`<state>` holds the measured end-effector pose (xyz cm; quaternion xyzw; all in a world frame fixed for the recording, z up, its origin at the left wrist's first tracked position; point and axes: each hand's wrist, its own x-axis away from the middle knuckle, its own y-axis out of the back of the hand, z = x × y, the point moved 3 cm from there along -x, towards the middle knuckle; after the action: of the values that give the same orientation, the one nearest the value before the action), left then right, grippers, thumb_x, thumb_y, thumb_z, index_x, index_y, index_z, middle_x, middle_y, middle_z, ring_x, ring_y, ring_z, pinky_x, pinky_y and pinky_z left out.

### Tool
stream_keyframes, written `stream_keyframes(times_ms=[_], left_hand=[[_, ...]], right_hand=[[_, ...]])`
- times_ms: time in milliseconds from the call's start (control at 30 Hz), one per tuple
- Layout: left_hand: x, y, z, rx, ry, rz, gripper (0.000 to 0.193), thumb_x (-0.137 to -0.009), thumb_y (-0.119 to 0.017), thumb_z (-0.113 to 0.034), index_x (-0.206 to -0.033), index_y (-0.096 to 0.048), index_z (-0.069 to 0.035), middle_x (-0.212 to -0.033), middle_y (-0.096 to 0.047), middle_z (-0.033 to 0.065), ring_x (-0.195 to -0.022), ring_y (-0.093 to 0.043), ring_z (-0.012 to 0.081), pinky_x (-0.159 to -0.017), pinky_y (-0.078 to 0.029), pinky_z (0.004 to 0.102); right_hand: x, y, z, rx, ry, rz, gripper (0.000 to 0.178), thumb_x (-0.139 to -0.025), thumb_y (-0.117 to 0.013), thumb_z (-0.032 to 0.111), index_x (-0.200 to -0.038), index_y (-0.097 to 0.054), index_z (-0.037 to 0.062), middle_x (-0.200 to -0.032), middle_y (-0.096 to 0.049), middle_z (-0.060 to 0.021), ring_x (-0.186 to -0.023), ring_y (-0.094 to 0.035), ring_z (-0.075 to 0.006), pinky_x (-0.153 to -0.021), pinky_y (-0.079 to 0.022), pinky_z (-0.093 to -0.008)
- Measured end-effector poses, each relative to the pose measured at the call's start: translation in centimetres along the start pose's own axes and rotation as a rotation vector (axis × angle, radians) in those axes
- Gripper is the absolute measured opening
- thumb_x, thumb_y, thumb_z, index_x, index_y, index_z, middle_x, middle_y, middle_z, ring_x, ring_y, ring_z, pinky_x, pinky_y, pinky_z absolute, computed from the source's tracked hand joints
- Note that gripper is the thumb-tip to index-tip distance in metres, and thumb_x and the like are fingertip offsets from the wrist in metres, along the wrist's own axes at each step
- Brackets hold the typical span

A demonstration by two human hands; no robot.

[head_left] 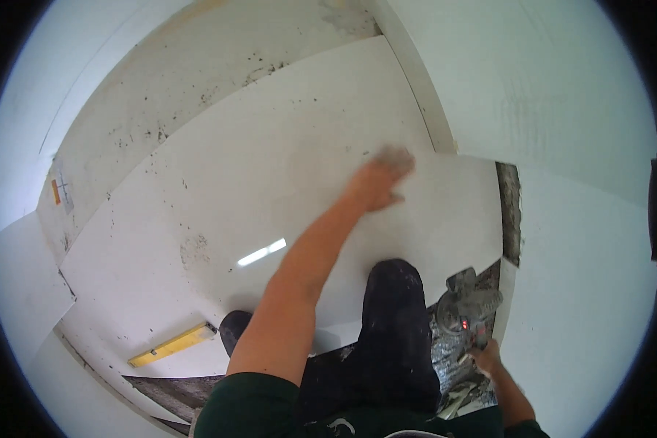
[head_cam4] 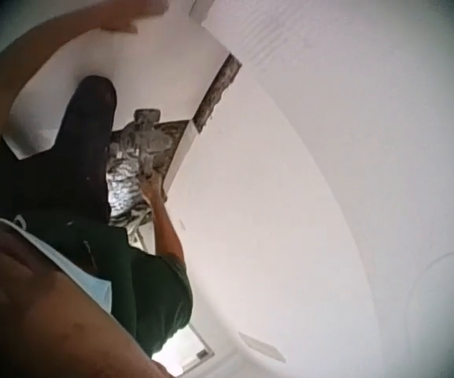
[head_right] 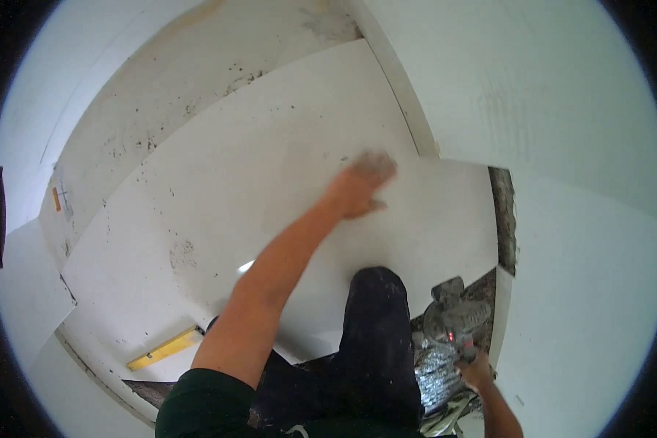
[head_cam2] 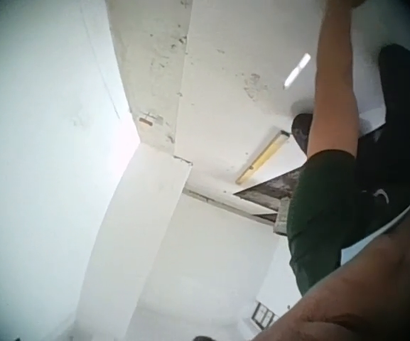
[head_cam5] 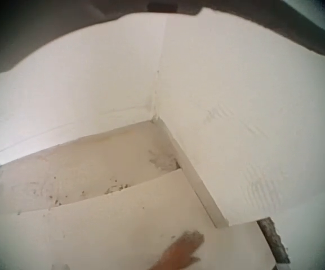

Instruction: Laying a large floor tile onto a prepared cement bed and settling it using a vibrating suction tool.

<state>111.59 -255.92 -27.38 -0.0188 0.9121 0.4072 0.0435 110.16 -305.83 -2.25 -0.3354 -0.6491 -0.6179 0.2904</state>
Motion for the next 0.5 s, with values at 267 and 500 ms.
stream_keyframes(times_ms=[267,500], left_hand=[[25.9,22.2,19.7,-0.760,1.378,-0.262,0.089,-0.097,-0.043,-0.060,-0.152,-0.023,0.007,-0.162,-0.016,0.0233,-0.152,-0.010,0.0336,-0.124,-0.002,0.0452],[26.0,15.6,5.5,-0.343,0.867,-0.478,0.091,-0.083,-0.070,-0.021,-0.153,-0.020,0.008,-0.160,-0.014,0.0306,-0.149,-0.014,0.0467,-0.121,-0.016,0.0529]], right_hand=[[-2.4,-0.4,6.9,0.051,0.289,-0.015,0.032,-0.069,-0.077,0.021,-0.091,-0.066,0.0002,-0.079,-0.069,-0.0164,-0.072,-0.067,-0.0344,-0.070,-0.051,-0.0424],[-10.2,-2.3,23.9,0.016,0.448,-0.225,0.035,-0.075,-0.072,0.025,-0.097,-0.067,-0.0014,-0.081,-0.068,-0.0216,-0.077,-0.068,-0.0402,-0.071,-0.051,-0.0464]])
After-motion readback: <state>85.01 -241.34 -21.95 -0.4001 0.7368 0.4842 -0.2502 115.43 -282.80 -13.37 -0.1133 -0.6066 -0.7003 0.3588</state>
